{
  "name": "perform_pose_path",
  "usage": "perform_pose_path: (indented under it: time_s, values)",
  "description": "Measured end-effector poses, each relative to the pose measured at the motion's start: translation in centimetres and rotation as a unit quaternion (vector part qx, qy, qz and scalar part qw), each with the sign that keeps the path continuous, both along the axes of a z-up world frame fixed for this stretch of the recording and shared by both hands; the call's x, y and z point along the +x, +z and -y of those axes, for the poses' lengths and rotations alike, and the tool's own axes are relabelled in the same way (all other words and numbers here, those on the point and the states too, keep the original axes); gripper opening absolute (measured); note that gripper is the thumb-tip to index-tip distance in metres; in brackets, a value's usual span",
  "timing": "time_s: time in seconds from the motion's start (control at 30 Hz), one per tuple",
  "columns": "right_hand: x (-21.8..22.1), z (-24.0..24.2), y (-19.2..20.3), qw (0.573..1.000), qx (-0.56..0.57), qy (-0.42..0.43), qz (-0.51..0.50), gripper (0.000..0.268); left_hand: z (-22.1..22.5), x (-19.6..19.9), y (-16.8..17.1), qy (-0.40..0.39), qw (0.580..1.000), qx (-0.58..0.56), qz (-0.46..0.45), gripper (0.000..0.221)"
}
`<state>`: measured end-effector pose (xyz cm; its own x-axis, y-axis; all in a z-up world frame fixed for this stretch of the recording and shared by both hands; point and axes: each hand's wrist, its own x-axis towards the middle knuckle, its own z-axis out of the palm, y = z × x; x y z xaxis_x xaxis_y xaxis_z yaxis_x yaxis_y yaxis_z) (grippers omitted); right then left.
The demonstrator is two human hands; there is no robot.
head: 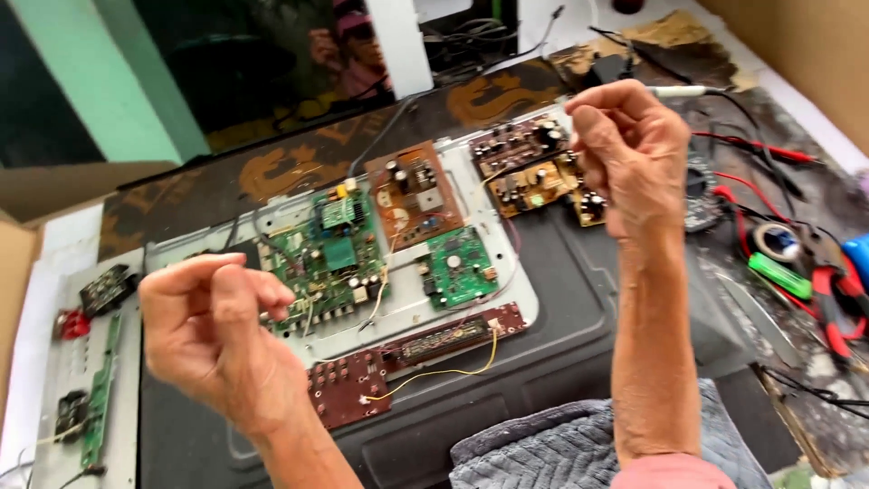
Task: Soldering and repairing electronic components on circuit boards inside a television.
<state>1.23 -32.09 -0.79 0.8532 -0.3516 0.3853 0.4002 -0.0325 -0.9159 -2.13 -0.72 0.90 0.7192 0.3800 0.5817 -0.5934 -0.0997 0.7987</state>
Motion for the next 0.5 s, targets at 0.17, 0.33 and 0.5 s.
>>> perform_pose_path:
  time_s: [0.17, 0.33, 0.5]
  values:
    - [-0.3, -0.3, 0.4, 0.996, -0.064, 0.007, -0.06, 0.007, -0.8, 0.9, -0.5, -0.056, 0.996, 0.044, -0.053, 0.011]
    - [0.7, -1.3, 0.1, 0.944, -0.261, 0.002, -0.204, 0.009, -1.0, 0.8, -0.5, -0.028, 0.999, -0.015, -0.031, 0.02]
    - [1.2, -1.0, -0.5, 0.937, -0.282, -0.005, -0.207, 0.007, -1.2, 0.6, -0.3, -0.005, 1.0, -0.013, -0.027, 0.03]
